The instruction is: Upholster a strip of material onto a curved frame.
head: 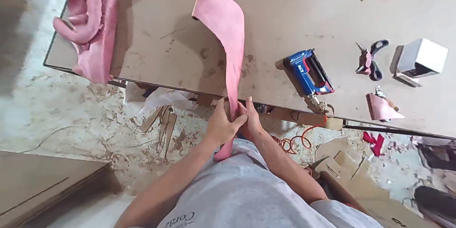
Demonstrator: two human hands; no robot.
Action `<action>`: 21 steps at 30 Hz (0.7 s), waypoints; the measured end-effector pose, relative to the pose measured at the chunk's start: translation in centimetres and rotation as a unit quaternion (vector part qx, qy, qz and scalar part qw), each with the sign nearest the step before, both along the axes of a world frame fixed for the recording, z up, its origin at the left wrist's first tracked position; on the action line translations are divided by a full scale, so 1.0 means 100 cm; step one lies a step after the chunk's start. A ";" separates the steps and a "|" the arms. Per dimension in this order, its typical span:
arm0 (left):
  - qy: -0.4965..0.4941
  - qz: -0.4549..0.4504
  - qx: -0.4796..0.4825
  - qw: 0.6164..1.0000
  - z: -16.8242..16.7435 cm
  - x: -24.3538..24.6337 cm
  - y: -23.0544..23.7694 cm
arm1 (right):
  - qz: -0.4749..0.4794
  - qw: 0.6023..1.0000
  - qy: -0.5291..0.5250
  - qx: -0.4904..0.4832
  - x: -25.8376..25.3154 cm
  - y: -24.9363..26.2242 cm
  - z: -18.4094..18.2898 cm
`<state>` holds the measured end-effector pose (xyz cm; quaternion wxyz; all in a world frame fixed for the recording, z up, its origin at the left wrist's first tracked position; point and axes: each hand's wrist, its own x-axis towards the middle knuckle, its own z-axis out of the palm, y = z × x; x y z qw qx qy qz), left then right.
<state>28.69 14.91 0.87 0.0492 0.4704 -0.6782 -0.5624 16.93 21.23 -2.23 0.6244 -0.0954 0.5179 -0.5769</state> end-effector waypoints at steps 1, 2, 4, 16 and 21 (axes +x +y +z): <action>-0.026 0.007 -0.009 1.000 0.004 0.000 -0.001 | 0.005 1.000 0.017 0.019 -0.005 -0.003 -0.003; -0.045 0.010 -0.018 0.999 0.008 0.000 -0.001 | 0.004 0.998 0.046 0.042 -0.013 -0.009 -0.007; -0.061 0.009 -0.026 0.998 0.011 0.000 0.007 | 0.003 0.994 0.074 0.082 -0.031 -0.026 -0.007; -0.101 -0.029 -0.147 0.984 0.012 0.018 0.026 | -0.089 0.983 0.012 0.163 -0.003 -0.048 -0.001; 0.013 0.058 -0.128 0.990 -0.010 0.028 0.034 | -0.106 0.982 0.037 0.155 -0.001 -0.040 -0.003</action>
